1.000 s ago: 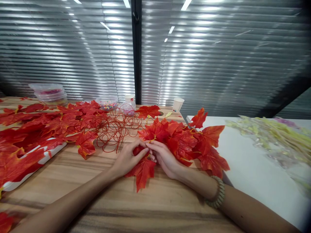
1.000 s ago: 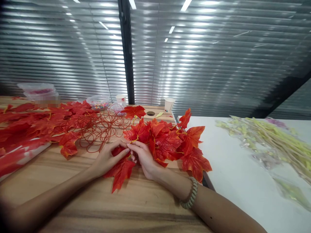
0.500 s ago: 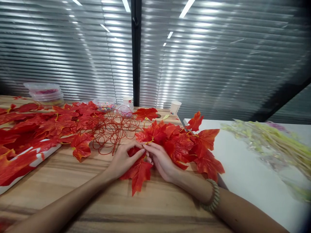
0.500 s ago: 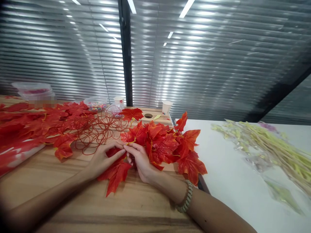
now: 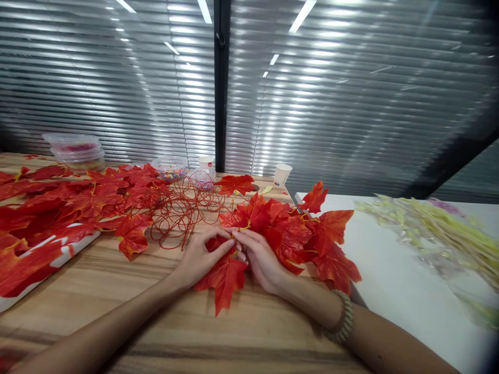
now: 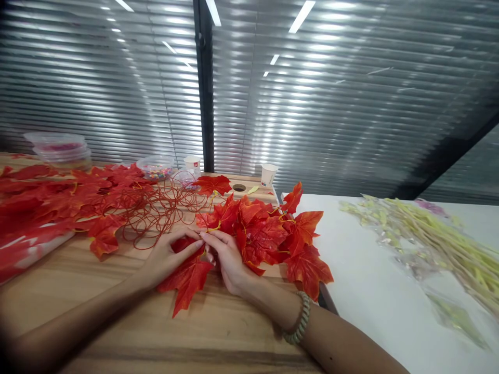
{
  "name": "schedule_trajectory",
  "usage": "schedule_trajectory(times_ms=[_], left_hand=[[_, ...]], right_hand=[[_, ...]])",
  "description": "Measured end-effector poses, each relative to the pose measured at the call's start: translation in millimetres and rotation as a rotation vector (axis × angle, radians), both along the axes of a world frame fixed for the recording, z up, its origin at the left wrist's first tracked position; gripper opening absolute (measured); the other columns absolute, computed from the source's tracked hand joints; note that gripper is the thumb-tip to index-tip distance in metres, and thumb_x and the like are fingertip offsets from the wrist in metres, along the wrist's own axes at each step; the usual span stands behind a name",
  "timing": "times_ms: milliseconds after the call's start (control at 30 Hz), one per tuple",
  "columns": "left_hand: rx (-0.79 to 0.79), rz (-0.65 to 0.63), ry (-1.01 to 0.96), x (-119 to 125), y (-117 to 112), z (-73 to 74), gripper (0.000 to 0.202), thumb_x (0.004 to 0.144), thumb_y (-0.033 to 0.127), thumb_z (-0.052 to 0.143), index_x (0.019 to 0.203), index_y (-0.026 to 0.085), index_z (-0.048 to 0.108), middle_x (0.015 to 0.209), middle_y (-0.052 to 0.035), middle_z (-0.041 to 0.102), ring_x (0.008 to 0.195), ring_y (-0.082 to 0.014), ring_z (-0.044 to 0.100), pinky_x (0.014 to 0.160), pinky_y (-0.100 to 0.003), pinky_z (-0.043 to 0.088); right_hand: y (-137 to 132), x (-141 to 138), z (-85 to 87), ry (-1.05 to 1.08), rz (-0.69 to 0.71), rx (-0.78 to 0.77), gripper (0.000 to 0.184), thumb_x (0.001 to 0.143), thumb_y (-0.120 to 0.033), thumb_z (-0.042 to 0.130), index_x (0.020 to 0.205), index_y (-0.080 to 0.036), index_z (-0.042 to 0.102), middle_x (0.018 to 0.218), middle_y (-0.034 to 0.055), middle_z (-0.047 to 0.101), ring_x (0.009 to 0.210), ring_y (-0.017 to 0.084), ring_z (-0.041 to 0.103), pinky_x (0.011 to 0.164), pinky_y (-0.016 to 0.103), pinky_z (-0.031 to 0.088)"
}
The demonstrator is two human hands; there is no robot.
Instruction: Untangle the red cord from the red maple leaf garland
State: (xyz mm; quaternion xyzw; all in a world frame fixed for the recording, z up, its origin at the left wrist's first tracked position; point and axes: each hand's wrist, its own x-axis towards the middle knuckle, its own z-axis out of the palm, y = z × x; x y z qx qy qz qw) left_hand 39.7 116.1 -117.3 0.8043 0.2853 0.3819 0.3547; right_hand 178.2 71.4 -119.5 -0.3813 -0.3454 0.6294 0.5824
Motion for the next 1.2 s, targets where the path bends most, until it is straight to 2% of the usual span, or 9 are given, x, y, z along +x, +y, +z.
schedule_trajectory(times_ms=[367,733,1200], left_hand=[[-0.031,0.03,-0.021,0.2,1.5,-0.4,0.012,0.08,0.026,0.056,0.077,0.016,0.063,0.087,-0.0036,0.068,0.086,-0.0164,0.06,0.082,-0.027,0.043],[-0.052,0.024,-0.001,0.1,1.0,1.0,0.012,0.08,0.025,0.056,0.078,0.015,0.063,0.083,-0.0034,0.067,0.083,-0.0154,0.06,0.08,-0.026,0.043],[-0.059,-0.02,0.024,-0.4,3.1,-2.5,0.012,0.081,0.025,0.054,0.08,0.015,0.062,0.082,-0.0026,0.066,0.081,-0.0149,0.059,0.079,-0.026,0.042]], right_hand=[[0.4,-0.6,0.6,0.02,-0.014,0.006,0.018,0.067,-0.033,0.066,0.069,-0.016,0.061,0.056,-0.004,0.04,0.048,0.006,0.032,0.046,0.023,0.018],[0.4,0.3,-0.7,0.001,-0.009,0.006,0.02,0.068,-0.033,0.064,0.079,-0.016,0.065,0.055,-0.0045,0.039,0.048,0.006,0.032,0.046,0.023,0.018],[2.1,0.4,-4.6,0.017,-0.009,-0.009,0.018,0.069,-0.031,0.064,0.076,-0.015,0.061,0.056,-0.0045,0.04,0.048,0.006,0.033,0.046,0.022,0.019]])
